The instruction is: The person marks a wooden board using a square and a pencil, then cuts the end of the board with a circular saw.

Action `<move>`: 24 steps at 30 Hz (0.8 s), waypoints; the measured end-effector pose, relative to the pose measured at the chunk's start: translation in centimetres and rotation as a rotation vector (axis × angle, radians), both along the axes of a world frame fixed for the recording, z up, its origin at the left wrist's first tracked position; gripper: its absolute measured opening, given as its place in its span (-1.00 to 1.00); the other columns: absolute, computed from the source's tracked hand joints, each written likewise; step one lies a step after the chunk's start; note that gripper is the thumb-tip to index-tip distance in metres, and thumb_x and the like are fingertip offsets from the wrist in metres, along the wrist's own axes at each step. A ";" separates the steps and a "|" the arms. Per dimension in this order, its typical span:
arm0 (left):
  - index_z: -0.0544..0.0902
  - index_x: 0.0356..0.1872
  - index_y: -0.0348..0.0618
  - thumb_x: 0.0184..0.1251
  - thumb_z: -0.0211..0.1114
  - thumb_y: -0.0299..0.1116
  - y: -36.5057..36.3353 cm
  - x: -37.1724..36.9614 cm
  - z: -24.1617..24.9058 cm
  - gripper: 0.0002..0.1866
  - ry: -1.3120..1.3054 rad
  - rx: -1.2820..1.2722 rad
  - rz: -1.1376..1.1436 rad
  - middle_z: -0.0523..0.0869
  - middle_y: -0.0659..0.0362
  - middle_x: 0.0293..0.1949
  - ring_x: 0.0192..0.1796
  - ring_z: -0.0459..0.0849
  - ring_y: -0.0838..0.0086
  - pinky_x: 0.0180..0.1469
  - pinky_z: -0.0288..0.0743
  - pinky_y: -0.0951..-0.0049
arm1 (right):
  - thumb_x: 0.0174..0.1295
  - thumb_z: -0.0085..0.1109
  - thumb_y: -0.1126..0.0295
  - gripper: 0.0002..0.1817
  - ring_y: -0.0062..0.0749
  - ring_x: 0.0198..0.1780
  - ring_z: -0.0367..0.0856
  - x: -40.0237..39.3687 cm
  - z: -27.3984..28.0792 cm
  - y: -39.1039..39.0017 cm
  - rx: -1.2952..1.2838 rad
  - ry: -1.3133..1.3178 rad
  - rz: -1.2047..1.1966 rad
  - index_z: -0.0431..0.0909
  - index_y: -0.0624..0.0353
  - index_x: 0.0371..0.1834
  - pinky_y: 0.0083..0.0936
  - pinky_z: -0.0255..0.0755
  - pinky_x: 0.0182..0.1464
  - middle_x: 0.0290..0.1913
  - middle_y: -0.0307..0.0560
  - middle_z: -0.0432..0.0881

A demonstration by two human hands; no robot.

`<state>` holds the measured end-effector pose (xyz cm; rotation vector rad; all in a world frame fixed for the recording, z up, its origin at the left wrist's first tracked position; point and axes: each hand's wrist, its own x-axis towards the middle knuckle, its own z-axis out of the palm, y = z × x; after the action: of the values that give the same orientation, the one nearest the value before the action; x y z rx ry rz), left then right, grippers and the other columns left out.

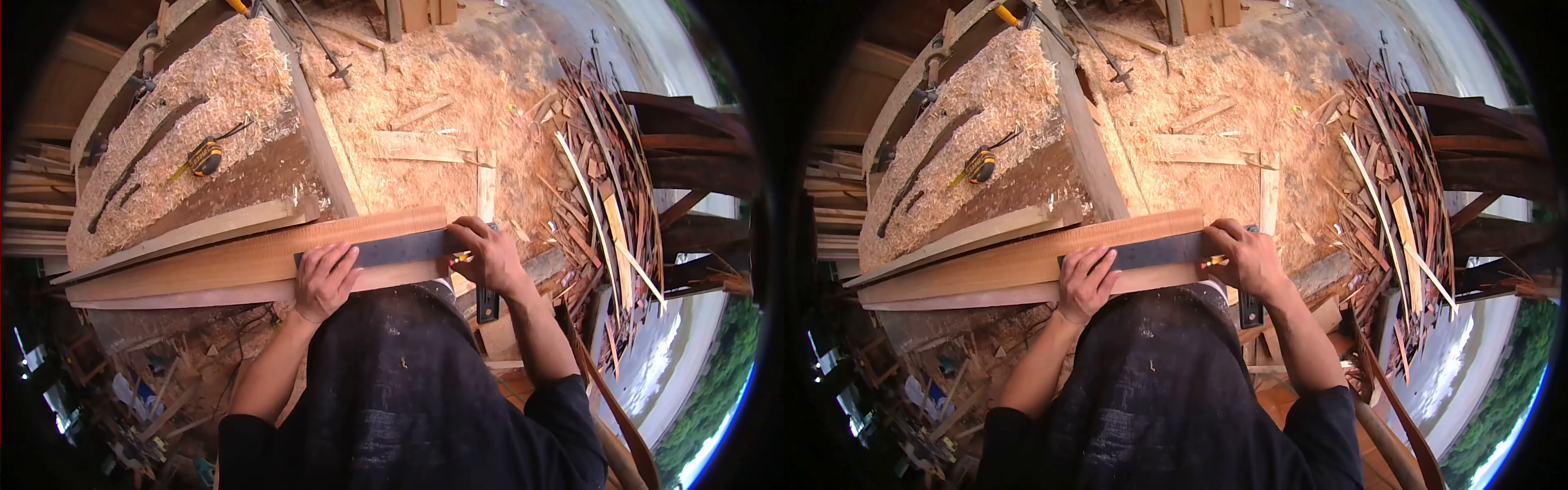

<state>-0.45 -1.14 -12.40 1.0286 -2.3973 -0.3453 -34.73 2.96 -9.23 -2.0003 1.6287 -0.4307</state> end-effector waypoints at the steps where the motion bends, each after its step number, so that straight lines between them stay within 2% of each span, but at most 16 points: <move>1: 0.79 0.11 -0.17 0.24 0.54 -0.32 0.0 0.1 0.1 -0.59 -0.005 0.007 -0.005 0.73 0.14 0.19 0.16 0.63 0.22 0.24 0.51 0.17 | -0.03 0.57 0.18 -0.32 -0.06 -0.05 0.78 0.0 0.2 -0.1 0.008 0.014 0.012 0.62 0.03 0.24 -0.18 0.69 -0.10 0.19 -0.08 0.67; 4: 0.75 0.16 -0.20 0.25 0.52 -0.37 -0.1 0.7 0.2 -0.57 -0.034 0.044 -0.050 0.70 0.12 0.24 0.20 0.61 0.20 0.30 0.49 0.15 | -0.09 0.58 0.32 -0.35 -0.07 -0.07 0.79 0.2 0.9 -0.3 -0.018 0.003 0.006 0.65 0.05 0.19 -0.26 0.72 -0.11 0.15 -0.11 0.70; 10: 0.71 0.20 -0.28 0.25 0.46 -0.47 -0.5 1.8 0.5 -0.54 -0.060 0.098 -0.131 0.67 0.07 0.29 0.28 0.59 0.16 0.39 0.46 0.14 | -0.07 0.58 0.31 -0.36 -0.07 -0.08 0.79 0.1 0.8 -0.3 -0.036 0.008 0.023 0.65 0.04 0.19 -0.24 0.71 -0.11 0.13 -0.10 0.70; 16: 0.71 0.20 -0.31 0.24 0.44 -0.53 -0.2 1.7 0.1 -0.54 -0.037 0.087 -0.131 0.67 0.05 0.30 0.30 0.60 0.17 0.40 0.45 0.16 | -0.03 0.57 0.27 -0.36 -0.04 -0.04 0.78 -0.1 0.8 -0.3 -0.005 0.007 0.034 0.64 0.06 0.22 -0.19 0.69 -0.07 0.16 -0.06 0.69; 19: 0.72 0.21 -0.25 0.24 0.42 -0.54 -0.2 1.7 0.0 -0.54 -0.030 0.071 -0.126 0.69 0.04 0.27 0.27 0.61 0.18 0.39 0.46 0.17 | -0.03 0.56 0.28 -0.38 -0.05 -0.05 0.78 -0.1 0.9 -0.4 -0.001 0.010 0.035 0.65 0.06 0.20 -0.20 0.69 -0.07 0.15 -0.07 0.70; 24: 0.73 0.24 -0.11 0.27 0.33 -0.51 0.0 1.7 0.5 -0.53 -0.166 0.006 -0.160 0.65 0.06 0.31 0.32 0.56 0.25 0.40 0.42 0.16 | -0.04 0.57 0.27 -0.39 -0.06 -0.07 0.79 0.0 0.7 -0.3 -0.016 0.004 0.026 0.66 0.07 0.18 -0.20 0.69 -0.08 0.13 -0.08 0.70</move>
<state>1.26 -1.19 -11.90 0.9016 -2.6370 -0.3348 -34.70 2.69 -8.51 -2.0325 1.6048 -0.4314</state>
